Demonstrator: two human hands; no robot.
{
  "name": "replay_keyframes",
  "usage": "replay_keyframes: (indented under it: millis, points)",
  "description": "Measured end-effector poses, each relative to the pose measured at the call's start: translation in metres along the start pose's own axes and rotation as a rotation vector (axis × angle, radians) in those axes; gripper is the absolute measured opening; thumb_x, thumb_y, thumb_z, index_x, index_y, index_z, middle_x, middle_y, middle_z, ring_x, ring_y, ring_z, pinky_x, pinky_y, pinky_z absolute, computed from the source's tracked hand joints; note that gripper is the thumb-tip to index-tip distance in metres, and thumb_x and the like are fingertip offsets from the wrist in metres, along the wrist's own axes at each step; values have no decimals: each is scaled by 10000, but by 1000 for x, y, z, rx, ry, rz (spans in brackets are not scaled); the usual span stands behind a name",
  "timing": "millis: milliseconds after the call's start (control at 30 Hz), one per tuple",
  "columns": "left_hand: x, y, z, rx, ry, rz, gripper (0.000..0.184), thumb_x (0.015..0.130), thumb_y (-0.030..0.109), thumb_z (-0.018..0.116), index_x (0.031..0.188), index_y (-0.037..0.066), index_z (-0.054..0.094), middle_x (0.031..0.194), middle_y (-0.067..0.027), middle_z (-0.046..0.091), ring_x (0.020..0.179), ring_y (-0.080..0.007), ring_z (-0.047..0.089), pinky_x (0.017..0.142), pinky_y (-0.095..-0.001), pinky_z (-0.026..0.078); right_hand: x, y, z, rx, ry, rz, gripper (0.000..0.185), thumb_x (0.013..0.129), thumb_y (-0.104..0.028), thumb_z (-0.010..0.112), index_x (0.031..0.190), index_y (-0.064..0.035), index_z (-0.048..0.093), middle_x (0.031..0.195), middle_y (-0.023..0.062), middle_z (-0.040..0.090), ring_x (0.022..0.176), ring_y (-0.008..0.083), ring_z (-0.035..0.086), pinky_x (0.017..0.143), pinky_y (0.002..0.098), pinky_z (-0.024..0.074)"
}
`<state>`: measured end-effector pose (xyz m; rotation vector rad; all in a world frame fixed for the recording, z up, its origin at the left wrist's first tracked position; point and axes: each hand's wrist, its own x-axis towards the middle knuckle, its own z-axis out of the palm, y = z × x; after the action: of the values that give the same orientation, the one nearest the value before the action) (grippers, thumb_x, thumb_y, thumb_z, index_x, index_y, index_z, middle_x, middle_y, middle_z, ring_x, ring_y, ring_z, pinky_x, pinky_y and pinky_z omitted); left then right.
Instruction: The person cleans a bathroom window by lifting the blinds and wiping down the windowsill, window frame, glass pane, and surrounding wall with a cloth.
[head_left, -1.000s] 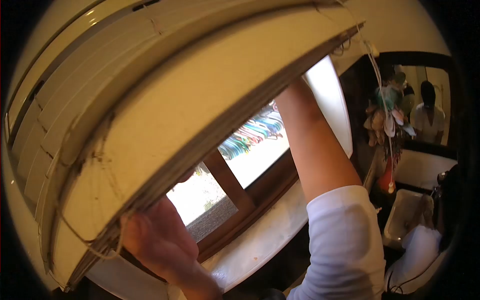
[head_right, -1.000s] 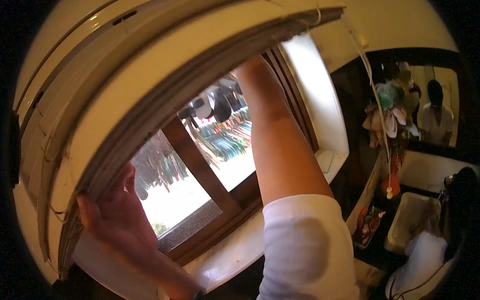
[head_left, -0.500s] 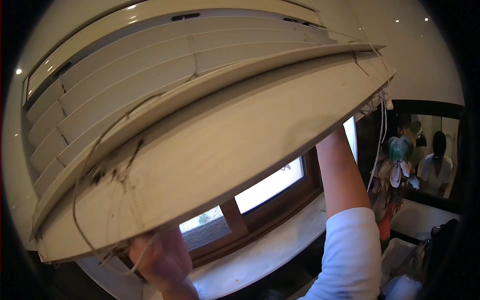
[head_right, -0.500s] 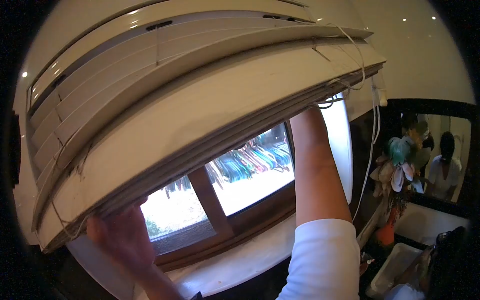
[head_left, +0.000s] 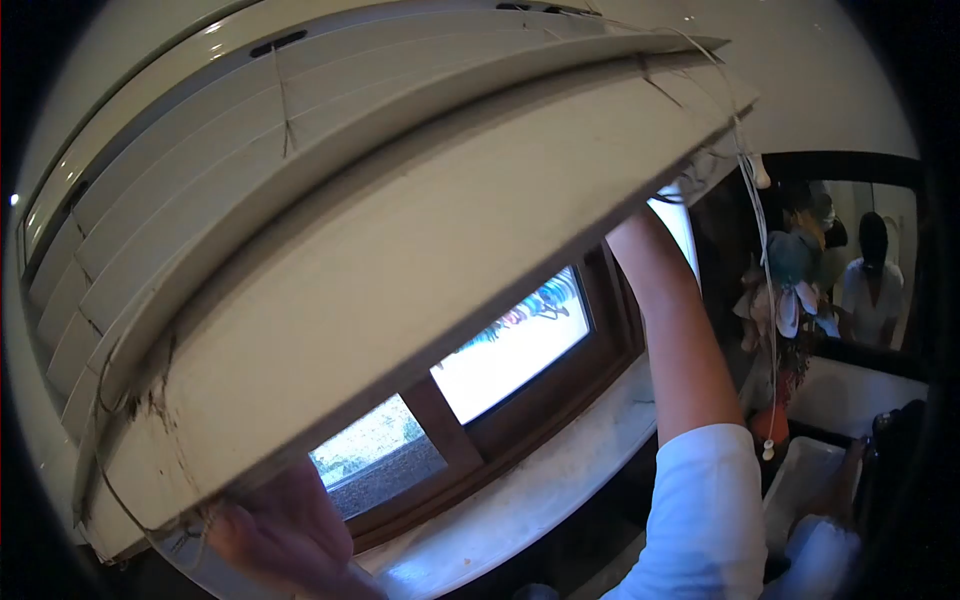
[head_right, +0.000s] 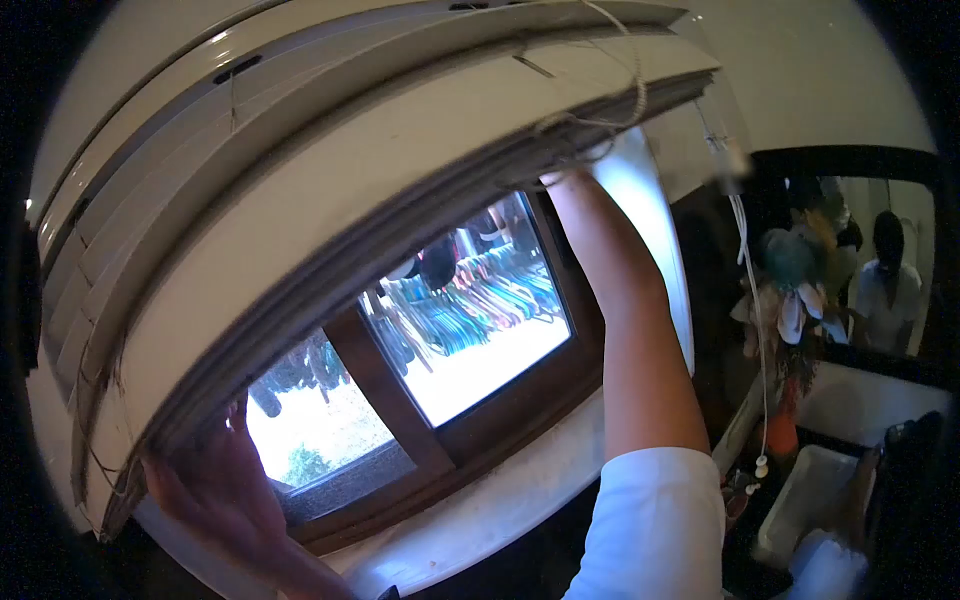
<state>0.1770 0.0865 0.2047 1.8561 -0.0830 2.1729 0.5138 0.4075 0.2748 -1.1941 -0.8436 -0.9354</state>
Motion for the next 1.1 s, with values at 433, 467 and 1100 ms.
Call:
replay_keyframes:
  millis: [433,467,1100]
  points:
    - [15,-6,13,-62,110,-34,580,846,440,484,1285,73,389,1249,-153,463,1180,-278,424,1040,-494,152,1,-30,36,-47,39,-169,258,821,-324,550,790,-80,471,616,118,614,541,280,623,471,358,497]
    - [22,-3,11,-93,107,-76,572,845,422,487,1280,62,396,1220,-128,497,1150,-250,451,1019,-473,203,-5,-32,26,-50,16,-157,262,822,-325,550,786,-78,469,609,119,615,534,280,625,464,356,500]
    - [114,38,80,43,-98,-75,612,885,421,437,1387,163,204,1455,-77,157,1354,-210,91,1088,-439,-27,-41,-19,12,-51,-108,-108,252,834,-326,542,828,-93,448,638,95,610,571,261,628,491,362,509]
